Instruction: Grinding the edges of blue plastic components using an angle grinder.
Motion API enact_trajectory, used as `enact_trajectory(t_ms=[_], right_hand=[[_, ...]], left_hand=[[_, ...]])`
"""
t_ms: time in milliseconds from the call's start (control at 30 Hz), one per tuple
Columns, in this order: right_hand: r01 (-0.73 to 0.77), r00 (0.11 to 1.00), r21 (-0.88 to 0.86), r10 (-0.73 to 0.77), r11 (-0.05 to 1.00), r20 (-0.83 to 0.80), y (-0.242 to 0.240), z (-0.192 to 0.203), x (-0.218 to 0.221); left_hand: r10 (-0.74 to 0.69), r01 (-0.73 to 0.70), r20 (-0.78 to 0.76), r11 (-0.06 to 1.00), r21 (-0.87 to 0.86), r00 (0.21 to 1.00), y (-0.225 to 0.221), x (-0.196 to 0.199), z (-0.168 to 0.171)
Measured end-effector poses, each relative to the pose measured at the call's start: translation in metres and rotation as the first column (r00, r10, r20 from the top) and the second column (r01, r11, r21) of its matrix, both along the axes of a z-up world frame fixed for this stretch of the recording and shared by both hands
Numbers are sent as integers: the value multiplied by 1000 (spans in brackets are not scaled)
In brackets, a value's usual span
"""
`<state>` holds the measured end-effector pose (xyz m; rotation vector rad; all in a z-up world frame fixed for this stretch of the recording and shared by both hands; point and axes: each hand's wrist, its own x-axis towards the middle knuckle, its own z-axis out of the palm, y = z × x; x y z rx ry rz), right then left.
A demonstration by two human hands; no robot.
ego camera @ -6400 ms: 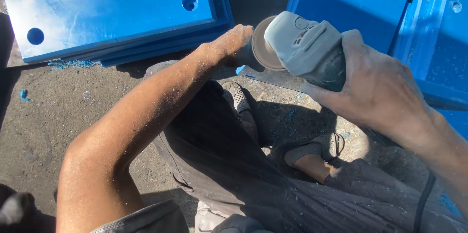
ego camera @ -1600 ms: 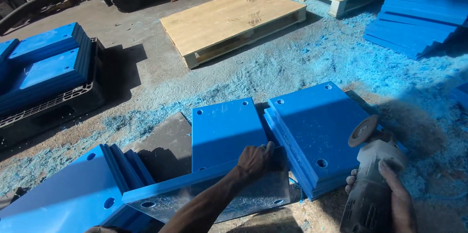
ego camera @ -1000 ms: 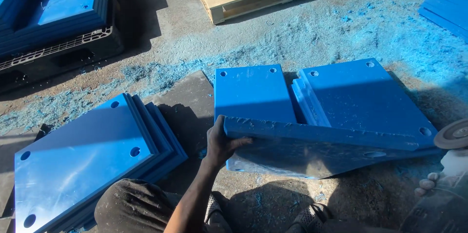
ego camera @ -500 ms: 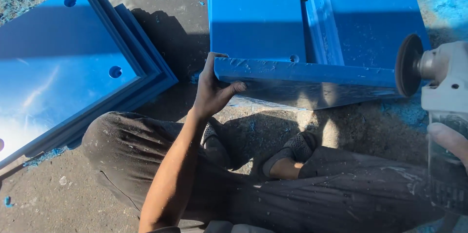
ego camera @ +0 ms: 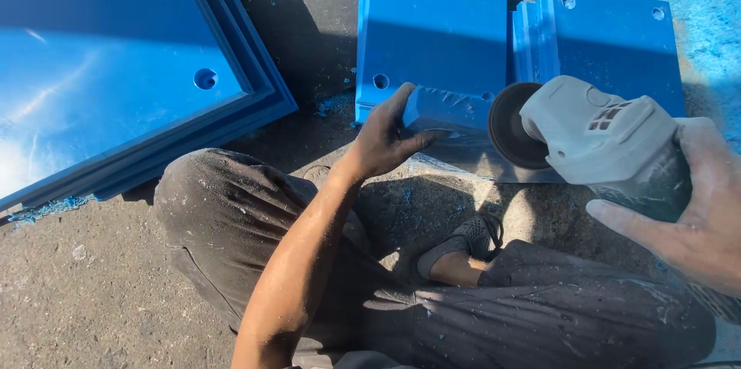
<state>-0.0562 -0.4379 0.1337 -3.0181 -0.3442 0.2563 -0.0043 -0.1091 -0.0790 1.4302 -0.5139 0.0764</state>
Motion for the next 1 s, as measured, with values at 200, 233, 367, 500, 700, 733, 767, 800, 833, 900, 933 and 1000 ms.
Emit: enact_trajectory(t_ms=[200,233,367,500,700,733,767,800,833,900,933,1000], right_hand=[[-77,994,-259,56,963,-90,92,27,23],[-67,991,-356,22,932,-130,109,33,25],[-82,989,-341,35,936,-142,94,28,31],[-182,983,-40,181,983,-23,54,17,24],[-19,986,-410,-51,912,-161,139,47,32],[-35,986,-424,-38,905,-162,122,39,35],[-56,986,-442,-19,895,-164,106,31,39],[-58,986,-442,-18,895,-164,95,27,37],[-159,987,-288,142,944,-80,84,24,37],[-269,961,-132,276,954,36,92,29,37],[-222,974,-220,224,950,-17,112,38,38],[-161,987,-296,148,942,-68,140,49,36]], left_hand=[[68,-72,50,993,89,996,-4,4,-5],[83,-91,86,992,93,993,-6,4,-8],[117,-131,111,982,134,987,-8,4,-5],[134,-142,87,986,93,987,-11,4,-3],[144,-155,79,975,161,986,-10,3,-1],[140,-152,110,983,101,984,-9,2,0],[144,-151,140,988,37,980,-9,2,2],[146,-152,139,988,36,979,-8,1,0],[144,-151,94,985,79,985,-9,1,-2],[137,-143,54,982,124,989,-10,2,-3],[131,-134,34,984,119,991,-9,3,-1],[106,-106,11,986,126,994,-9,2,1]])
